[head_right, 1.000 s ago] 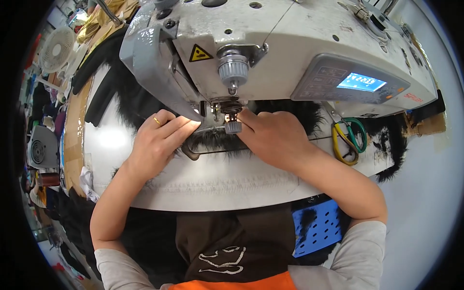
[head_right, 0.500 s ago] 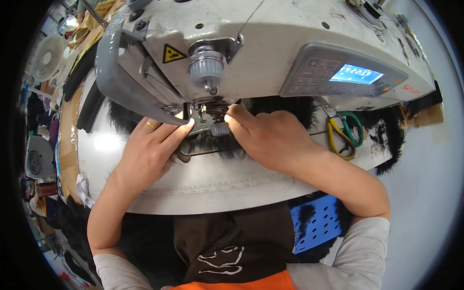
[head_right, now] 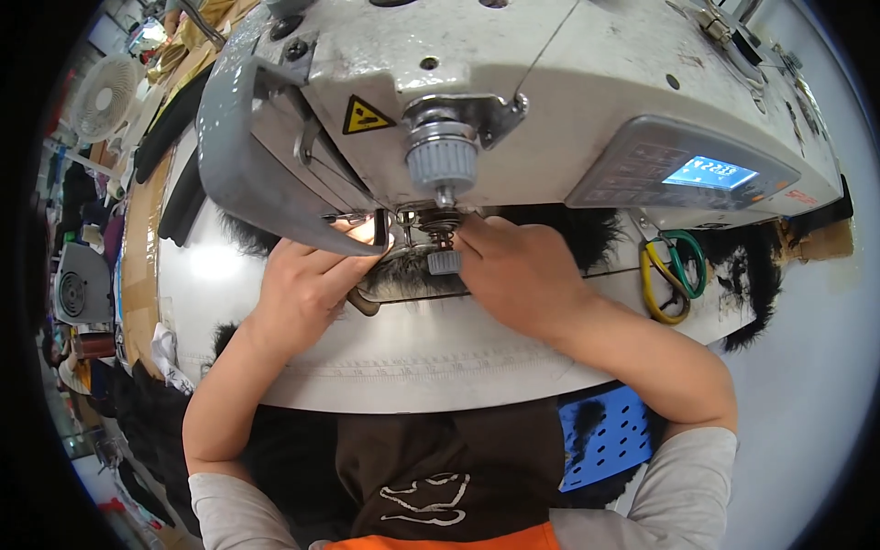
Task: Sewing a black fur trim onto a black garment using an industrial sewing machine.
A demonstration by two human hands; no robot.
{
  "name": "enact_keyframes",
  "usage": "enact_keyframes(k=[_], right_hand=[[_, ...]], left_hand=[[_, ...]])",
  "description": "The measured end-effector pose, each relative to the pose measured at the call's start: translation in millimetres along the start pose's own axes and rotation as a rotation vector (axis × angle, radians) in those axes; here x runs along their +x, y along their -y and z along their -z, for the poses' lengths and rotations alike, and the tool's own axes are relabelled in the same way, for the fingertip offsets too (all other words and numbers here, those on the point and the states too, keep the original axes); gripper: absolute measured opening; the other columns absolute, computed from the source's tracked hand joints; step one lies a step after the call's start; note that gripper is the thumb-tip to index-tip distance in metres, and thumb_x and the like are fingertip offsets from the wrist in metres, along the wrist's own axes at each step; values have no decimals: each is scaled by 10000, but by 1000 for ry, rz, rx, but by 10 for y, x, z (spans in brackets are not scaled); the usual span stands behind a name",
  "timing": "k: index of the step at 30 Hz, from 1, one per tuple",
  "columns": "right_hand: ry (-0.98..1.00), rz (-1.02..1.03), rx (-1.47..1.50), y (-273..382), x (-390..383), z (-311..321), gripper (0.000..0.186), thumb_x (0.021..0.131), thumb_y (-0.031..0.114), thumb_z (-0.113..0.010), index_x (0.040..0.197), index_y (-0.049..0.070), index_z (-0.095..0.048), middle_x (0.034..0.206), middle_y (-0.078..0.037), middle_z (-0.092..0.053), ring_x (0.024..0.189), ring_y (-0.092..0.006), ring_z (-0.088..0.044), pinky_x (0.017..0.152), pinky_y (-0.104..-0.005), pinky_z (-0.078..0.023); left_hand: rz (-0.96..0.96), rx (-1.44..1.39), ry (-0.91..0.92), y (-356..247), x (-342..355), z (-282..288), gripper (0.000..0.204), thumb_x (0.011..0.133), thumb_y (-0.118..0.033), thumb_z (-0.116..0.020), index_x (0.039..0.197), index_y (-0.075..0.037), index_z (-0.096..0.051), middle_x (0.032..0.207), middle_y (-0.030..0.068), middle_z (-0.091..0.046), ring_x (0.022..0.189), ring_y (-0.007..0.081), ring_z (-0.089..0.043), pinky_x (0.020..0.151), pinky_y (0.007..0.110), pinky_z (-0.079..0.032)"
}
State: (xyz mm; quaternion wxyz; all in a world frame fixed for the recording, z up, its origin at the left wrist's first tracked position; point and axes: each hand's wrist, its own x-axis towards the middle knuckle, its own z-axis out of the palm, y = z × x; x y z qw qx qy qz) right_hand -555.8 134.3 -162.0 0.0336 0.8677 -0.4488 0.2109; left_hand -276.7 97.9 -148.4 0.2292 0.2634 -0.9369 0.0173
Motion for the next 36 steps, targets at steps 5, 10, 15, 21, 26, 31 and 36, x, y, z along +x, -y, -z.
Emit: enact_keyframes(k=[5, 10, 15, 21, 26, 31, 36], right_hand=[[-16, 212, -17, -201, -82, 88, 245, 830, 123, -680, 1067, 70, -710, 1159, -33, -675, 692, -162, -637, 565, -324, -527], [51, 194, -62, -238, -134, 169, 390, 816, 117, -682, 1203, 90, -715, 1289, -32, -687, 675, -148, -618, 557, -302, -510], [46, 161, -111, -260, -149, 190, 394, 815, 95, -684, 1208, 91, -714, 1249, -43, -706, 716, -160, -654, 580, -309, -532], [21, 107, -124, -262, -176, 164, 396, 818, 83, -681, 1213, 100, -713, 1177, -45, -733, 763, -184, -694, 604, -326, -556], [40, 110, -188, -272, -146, 209, 404, 809, 70, -689, 1209, 118, -723, 880, -32, -676, 708, -195, -678, 577, -333, -544], [73, 64, -126, -320, -194, 134, 465, 766, 55, -700, 1219, 154, -723, 787, -39, -647, 680, -225, -678, 552, -371, -542], [125, 16, -91, -358, -217, 114, 515, 720, 40, -712, 1215, 184, -722, 881, -69, -710, 705, -300, -700, 543, -436, -558]], left_hand=[[-6, 43, 46, -14, -28, 74, 333, 851, -95, -669, 1177, -60, -724, 1267, 59, -720, 1209, 223, -660, 919, 381, -542], [-30, 97, 63, -37, -17, 41, 322, 861, -111, -676, 1176, -60, -723, 1288, 59, -714, 1219, 215, -659, 915, 380, -541], [-20, 111, 153, -26, 14, 45, 366, 876, -113, -661, 1236, -68, -706, 1320, 53, -696, 1248, 214, -640, 962, 392, -521], [-52, 134, 204, 48, 23, 20, 404, 884, -114, -644, 1282, -80, -701, 1309, 46, -698, 1260, 211, -636, 984, 390, -500], [-79, 151, 178, 93, 28, 31, 406, 889, -119, -640, 1289, -83, -702, 1285, 50, -709, 1258, 205, -639, 974, 390, -499], [-60, 123, 147, 139, 40, 1, 399, 889, -117, -639, 1281, -79, -704, 1260, 54, -717, 1261, 207, -640, 971, 401, -497], [-66, 146, 202, 148, 33, -10, 397, 886, -127, -648, 1278, -87, -700, 1314, 71, -690, 1309, 209, -609, 968, 414, -494]])
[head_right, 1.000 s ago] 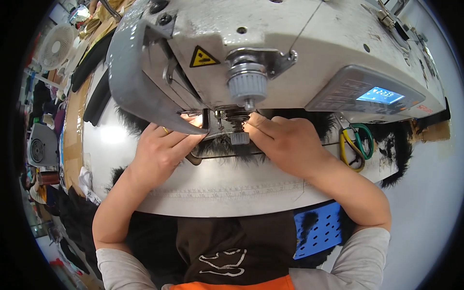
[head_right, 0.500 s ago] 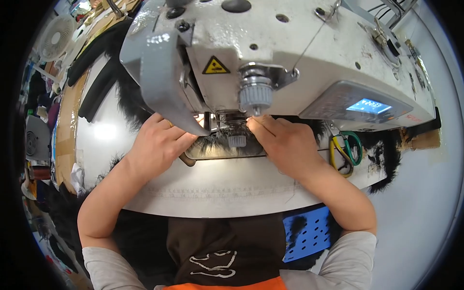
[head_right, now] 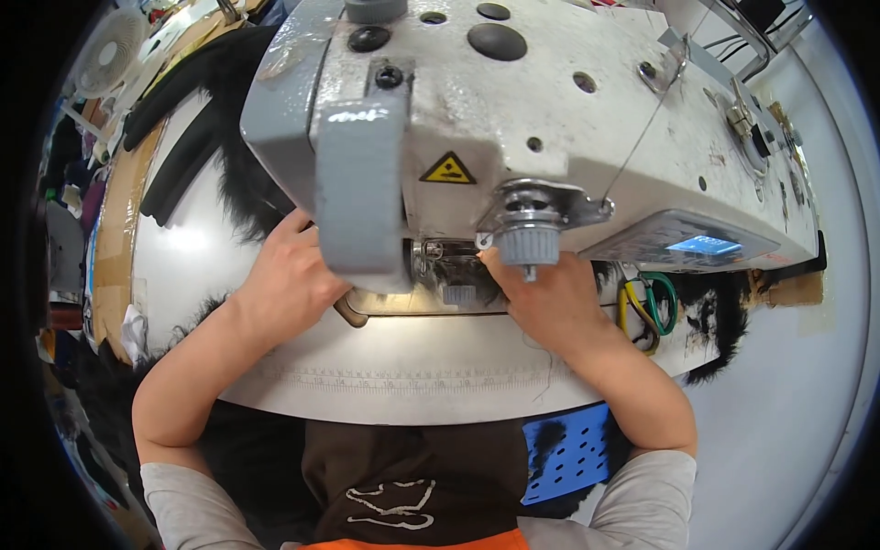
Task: Sewing a black fur trim onto a black garment using an industrial sewing machine.
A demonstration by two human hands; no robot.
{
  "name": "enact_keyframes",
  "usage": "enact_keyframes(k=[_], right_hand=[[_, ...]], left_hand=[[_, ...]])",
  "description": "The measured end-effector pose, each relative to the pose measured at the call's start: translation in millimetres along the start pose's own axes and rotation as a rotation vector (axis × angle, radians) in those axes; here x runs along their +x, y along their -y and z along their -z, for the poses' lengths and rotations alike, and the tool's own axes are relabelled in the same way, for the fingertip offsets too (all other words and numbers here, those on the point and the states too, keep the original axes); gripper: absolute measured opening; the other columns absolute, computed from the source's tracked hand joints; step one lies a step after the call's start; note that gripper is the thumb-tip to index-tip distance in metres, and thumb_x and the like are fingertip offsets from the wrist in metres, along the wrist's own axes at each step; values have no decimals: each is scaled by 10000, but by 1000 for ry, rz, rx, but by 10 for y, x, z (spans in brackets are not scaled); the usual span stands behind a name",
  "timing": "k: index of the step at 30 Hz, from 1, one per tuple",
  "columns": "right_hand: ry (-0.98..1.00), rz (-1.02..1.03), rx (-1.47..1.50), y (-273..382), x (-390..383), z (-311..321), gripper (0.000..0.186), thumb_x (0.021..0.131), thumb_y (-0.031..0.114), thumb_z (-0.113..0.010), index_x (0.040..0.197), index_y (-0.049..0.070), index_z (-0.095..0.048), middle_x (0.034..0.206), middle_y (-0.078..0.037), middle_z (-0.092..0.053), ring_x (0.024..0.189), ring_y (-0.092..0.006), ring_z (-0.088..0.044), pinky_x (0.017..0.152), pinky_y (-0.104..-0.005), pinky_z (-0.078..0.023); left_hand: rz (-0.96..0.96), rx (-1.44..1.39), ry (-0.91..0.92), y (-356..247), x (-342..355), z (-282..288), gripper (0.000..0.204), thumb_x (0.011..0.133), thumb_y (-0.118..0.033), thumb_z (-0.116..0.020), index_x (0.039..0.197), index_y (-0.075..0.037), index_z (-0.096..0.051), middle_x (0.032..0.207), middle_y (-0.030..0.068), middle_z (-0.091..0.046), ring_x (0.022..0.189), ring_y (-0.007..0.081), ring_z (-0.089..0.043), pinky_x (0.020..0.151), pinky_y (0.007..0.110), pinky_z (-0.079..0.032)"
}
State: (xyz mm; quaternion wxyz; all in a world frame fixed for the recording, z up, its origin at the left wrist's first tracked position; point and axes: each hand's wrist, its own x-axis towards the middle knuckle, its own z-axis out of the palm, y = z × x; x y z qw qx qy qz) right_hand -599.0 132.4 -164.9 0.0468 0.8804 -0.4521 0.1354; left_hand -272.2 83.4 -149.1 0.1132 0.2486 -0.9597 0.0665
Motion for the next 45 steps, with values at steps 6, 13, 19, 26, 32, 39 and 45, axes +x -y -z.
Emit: enact_keyframes(k=[6, 13, 19, 26, 32, 39, 45], right_hand=[[-83, -6, -8, -2, 30, 0, 194, 648, 127, -771, 684, 82, -585, 633, -69, -532, 567, -296, -584, 472, -434, -445], [37, -35, -54, 52, 48, 27, 311, 717, 63, -735, 1015, 151, -708, 942, -4, -712, 763, -282, -686, 574, -421, -531], [-70, 201, -53, 97, 254, 44, 129, 733, 89, -701, 854, 46, -702, 868, -111, -670, 766, -308, -685, 616, -448, -536], [12, 17, 121, 63, 217, 19, 192, 735, 58, -687, 919, 4, -674, 969, -159, -670, 855, -371, -689, 677, -476, -559], [-14, 207, 59, 77, 208, 93, 269, 760, 95, -710, 1028, 95, -697, 1082, -60, -662, 877, -243, -696, 637, -386, -561], [247, -40, 144, 242, 339, 54, 558, 798, 26, -709, 1323, 216, -720, 1245, -96, -723, 1068, -344, -708, 890, -441, -573], [-38, 148, 62, 141, 233, 110, 326, 838, 78, -667, 1156, 110, -727, 1032, -57, -681, 929, -243, -715, 656, -368, -587]], left_hand=[[9, 6, 37, 5, 22, -30, 402, 895, -130, -648, 1293, -84, -681, 1398, 73, -648, 1349, 215, -576, 983, 420, -485], [45, -32, -2, -14, 10, -24, 406, 896, -119, -649, 1300, -85, -676, 1409, 58, -646, 1368, 213, -557, 1014, 421, -466], [44, -65, -26, 15, 16, -99, 403, 896, -105, -643, 1296, -69, -664, 1391, 70, -652, 1384, 229, -538, 1022, 409, -475], [63, -160, -288, -25, -70, -129, 349, 853, -81, -641, 1193, -11, -684, 1243, 101, -709, 1167, 275, -652, 960, 395, -556], [50, -126, -218, -168, -39, 12, 374, 796, -92, -655, 1158, -6, -691, 1196, 90, -720, 1097, 296, -671, 916, 401, -569], [56, -149, -116, -129, -59, 8, 362, 819, -63, -680, 1176, -7, -702, 1279, 103, -705, 1146, 277, -657, 952, 371, -575], [72, -98, -245, -143, -103, -21, 361, 801, -47, -699, 1157, 14, -697, 1184, 119, -734, 1067, 291, -701, 881, 379, -601]])
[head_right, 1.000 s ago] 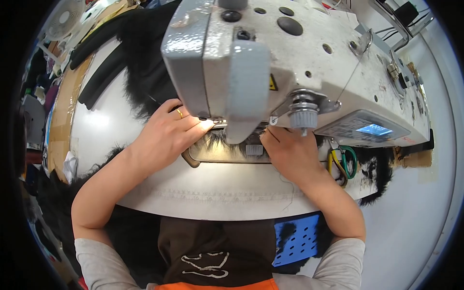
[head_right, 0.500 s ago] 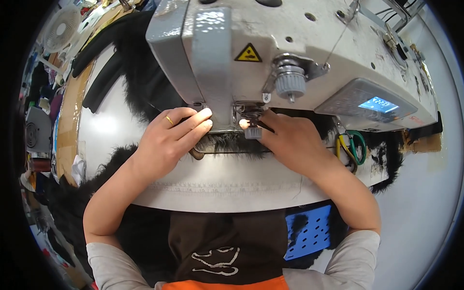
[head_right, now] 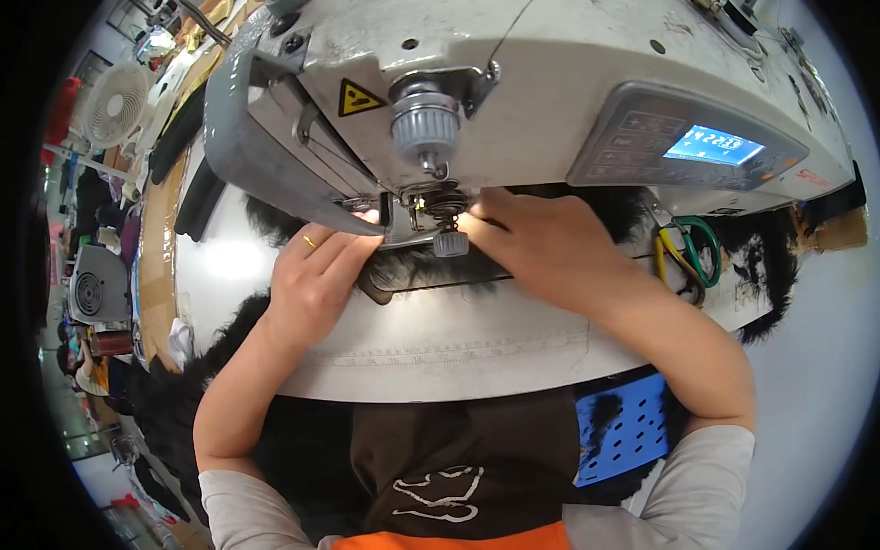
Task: Sewing a black fur trim onto a black garment using an industrial sewing machine.
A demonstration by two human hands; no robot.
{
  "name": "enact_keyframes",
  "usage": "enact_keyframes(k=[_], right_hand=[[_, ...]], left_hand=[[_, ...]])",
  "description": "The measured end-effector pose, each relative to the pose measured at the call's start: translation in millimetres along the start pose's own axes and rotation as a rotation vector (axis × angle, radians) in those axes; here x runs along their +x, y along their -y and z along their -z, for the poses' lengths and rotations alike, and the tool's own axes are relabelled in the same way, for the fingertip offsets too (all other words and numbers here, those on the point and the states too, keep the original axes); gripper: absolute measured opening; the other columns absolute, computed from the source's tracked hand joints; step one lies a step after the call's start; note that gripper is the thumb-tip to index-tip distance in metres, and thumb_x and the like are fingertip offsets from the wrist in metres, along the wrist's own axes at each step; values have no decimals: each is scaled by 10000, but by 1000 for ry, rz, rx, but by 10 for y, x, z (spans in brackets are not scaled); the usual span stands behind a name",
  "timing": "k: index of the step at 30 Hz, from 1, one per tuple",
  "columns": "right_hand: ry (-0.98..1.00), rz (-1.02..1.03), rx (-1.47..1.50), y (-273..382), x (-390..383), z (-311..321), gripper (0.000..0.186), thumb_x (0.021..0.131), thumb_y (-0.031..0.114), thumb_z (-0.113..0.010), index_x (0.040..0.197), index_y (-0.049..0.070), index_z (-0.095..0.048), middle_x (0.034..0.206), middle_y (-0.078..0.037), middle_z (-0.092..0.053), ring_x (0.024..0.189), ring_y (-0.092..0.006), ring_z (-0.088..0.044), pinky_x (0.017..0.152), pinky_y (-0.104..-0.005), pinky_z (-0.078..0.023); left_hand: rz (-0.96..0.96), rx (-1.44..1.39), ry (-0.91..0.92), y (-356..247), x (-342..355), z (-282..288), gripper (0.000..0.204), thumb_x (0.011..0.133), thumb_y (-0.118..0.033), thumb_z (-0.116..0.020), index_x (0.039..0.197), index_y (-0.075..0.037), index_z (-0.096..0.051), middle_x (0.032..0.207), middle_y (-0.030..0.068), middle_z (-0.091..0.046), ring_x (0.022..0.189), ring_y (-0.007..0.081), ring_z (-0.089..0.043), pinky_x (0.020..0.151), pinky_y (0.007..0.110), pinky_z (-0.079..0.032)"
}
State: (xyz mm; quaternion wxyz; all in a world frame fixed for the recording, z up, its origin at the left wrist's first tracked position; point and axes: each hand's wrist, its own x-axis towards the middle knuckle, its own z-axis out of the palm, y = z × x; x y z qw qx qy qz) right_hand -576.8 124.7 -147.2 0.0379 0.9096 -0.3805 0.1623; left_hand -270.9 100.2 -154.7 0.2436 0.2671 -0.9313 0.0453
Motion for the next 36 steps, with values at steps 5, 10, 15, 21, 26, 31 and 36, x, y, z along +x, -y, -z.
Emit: enact_keyframes(k=[5, 10, 15, 21, 26, 31, 36], right_hand=[[75, -55, -23, -102, -209, 116, 494, 792, 27, -687, 1270, 146, -727, 1056, -28, -675, 907, -212, -711, 652, -338, -581], [-51, -88, 49, -154, -268, 59, 648, 738, -32, -699, 1354, 171, -689, 1119, -38, -698, 905, -241, -721, 683, -348, -595], [-8, -138, 73, -177, -298, 101, 707, 692, -46, -717, 1357, 191, -689, 1160, -48, -708, 900, -273, -721, 691, -385, -591], [-52, -140, -3, -246, -363, 58, 757, 649, -44, -704, 1361, 213, -697, 1220, -99, -709, 930, -324, -721, 694, -420, -580], [78, -278, -41, -193, -394, 81, 485, 662, 35, -794, 1139, 118, -766, 907, -131, -701, 917, -389, -677, 826, -488, -541], [110, -337, 27, -261, -442, 58, 469, 707, 67, -824, 1173, 84, -769, 943, -146, -756, 852, -358, -722, 786, -458, -570], [-27, -281, 39, -278, -377, 47, 579, 632, 19, -725, 1197, 139, -765, 970, -109, -763, 926, -335, -725, 849, -480, -561]], left_hand=[[-36, 55, 56, -104, 106, 5, 352, 816, -48, -689, 1163, 13, -697, 1238, 115, -715, 1136, 276, -681, 919, 384, -589], [-35, 19, 109, -68, 103, 21, 352, 832, -57, -687, 1179, 3, -696, 1254, 113, -706, 1157, 269, -673, 964, 381, -578], [-38, -22, 77, -61, 88, -30, 359, 845, -58, -679, 1198, 3, -693, 1228, 111, -708, 1132, 269, -678, 986, 384, -573], [-23, -17, 96, -34, 150, -65, 384, 836, -51, -678, 1216, 2, -690, 1120, 104, -704, 1112, 265, -682, 1011, 383, -566], [-22, -69, 121, -2, 118, -67, 376, 815, -59, -684, 1186, 5, -701, 1086, 99, -705, 1121, 269, -684, 1034, 394, -561], [-35, -24, 139, -6, 133, -73, 380, 802, -56, -686, 1176, 5, -704, 1077, 103, -711, 1127, 278, -684, 1054, 401, -552], [-40, 27, 170, -45, 162, -53, 369, 796, -52, -680, 1160, 7, -701, 1075, 111, -712, 1145, 286, -682, 1089, 405, -532]])
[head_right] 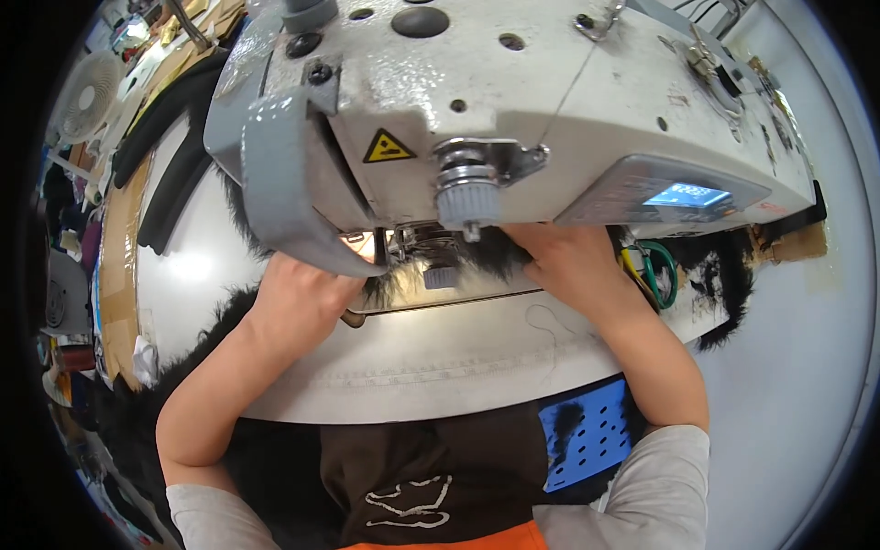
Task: Sewing a black fur trim onto a black garment using an industrial sewing machine.
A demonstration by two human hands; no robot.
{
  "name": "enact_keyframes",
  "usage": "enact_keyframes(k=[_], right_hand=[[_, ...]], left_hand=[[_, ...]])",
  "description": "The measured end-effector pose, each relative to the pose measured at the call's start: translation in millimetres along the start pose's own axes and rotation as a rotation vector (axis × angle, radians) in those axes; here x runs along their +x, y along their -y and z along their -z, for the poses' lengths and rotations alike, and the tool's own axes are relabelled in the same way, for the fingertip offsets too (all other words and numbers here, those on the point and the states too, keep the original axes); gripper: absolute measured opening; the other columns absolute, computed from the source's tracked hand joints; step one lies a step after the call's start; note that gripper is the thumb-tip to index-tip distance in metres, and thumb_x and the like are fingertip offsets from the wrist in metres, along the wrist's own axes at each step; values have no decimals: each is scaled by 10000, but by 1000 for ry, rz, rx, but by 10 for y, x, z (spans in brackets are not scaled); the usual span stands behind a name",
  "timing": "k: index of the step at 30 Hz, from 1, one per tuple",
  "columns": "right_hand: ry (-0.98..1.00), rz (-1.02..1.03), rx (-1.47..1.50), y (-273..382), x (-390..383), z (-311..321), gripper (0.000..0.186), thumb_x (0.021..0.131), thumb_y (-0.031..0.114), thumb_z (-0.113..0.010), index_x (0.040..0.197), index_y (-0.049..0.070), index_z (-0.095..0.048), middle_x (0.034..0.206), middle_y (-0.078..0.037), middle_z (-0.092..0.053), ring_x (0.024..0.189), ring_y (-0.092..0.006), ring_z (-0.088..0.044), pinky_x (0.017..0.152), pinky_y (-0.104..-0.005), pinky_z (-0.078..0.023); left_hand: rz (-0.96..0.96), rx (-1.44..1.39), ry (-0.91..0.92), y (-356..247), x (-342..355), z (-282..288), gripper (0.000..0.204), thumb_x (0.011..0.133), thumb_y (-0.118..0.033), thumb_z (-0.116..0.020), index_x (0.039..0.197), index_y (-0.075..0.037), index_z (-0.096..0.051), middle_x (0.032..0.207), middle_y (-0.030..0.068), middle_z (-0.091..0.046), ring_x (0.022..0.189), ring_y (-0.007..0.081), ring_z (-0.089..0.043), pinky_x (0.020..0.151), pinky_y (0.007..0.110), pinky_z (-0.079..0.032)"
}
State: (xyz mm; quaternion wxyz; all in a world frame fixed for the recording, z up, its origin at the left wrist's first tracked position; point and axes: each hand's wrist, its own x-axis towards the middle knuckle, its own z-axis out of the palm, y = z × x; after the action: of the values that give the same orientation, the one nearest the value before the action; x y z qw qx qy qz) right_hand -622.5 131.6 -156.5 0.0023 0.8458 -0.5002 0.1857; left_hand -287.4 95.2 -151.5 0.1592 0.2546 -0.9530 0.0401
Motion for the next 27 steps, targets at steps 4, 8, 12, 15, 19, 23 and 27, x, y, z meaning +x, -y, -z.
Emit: enact_keyframes(k=[4, 8, 12, 15, 19, 23, 27], right_hand=[[112, -45, -17, -16, 13, -6, 634, 695, 59, -701, 1325, 130, -703, 1395, -177, -632, 1334, -416, -551, 1090, -553, -435], [-41, 42, -68, 26, 81, -84, 573, 711, 53, -699, 1280, 125, -713, 1342, -160, -645, 1313, -408, -560, 1078, -552, -445], [7, 21, -82, 14, 106, -53, 507, 714, 89, -732, 1218, 143, -743, 1274, -117, -682, 1274, -376, -600, 1070, -537, -468], [-21, 48, -139, -18, 124, -52, 466, 713, 137, -755, 1179, 145, -759, 1259, -113, -687, 1265, -374, -610, 1073, -550, -469], [-104, 87, -188, -4, 122, -139, 404, 749, 145, -746, 1153, 137, -753, 1203, -137, -683, 1245, -352, -619, 1028, -525, -493], [-10, 141, -79, 233, 107, -94, 428, 813, 89, -693, 1240, 89, -716, 1336, -162, -622, 1319, -341, -560, 1074, -500, -465], [29, 108, 63, 525, 247, -156, 253, 910, 217, -656, 1124, 99, -720, 1037, -162, -704, 1023, -371, -664, 919, -456, -522]], left_hand=[[9, 45, -73, 18, 49, -69, 340, 771, -86, -663, 1099, 0, -691, 957, 95, -667, 968, 259, -676, 963, 386, -557], [32, 60, 1, 20, -26, -44, 247, 723, -82, -676, 957, -16, -719, 849, 92, -656, 847, 277, -671, 829, 388, -559], [50, 22, -96, -14, 105, -44, 192, 729, -44, -677, 917, -32, -720, 973, 115, -721, 952, 308, -691, 830, 426, -570], [46, -30, -54, 20, 76, -87, 251, 726, -28, -687, 974, -31, -717, 968, 119, -721, 966, 328, -687, 827, 449, -573], [69, -34, -60, 4, 32, -62, 228, 726, -15, -683, 952, -36, -712, 942, 121, -718, 937, 326, -689, 848, 446, -563], [48, -34, -74, 58, -39, -123, 229, 777, -33, -673, 1004, -31, -705, 848, 94, -658, 850, 296, -666, 889, 418, -540], [1, -95, -155, 74, 94, -91, 262, 799, -31, -664, 1061, -35, -680, 892, 86, -632, 905, 281, -629, 917, 409, -520]])
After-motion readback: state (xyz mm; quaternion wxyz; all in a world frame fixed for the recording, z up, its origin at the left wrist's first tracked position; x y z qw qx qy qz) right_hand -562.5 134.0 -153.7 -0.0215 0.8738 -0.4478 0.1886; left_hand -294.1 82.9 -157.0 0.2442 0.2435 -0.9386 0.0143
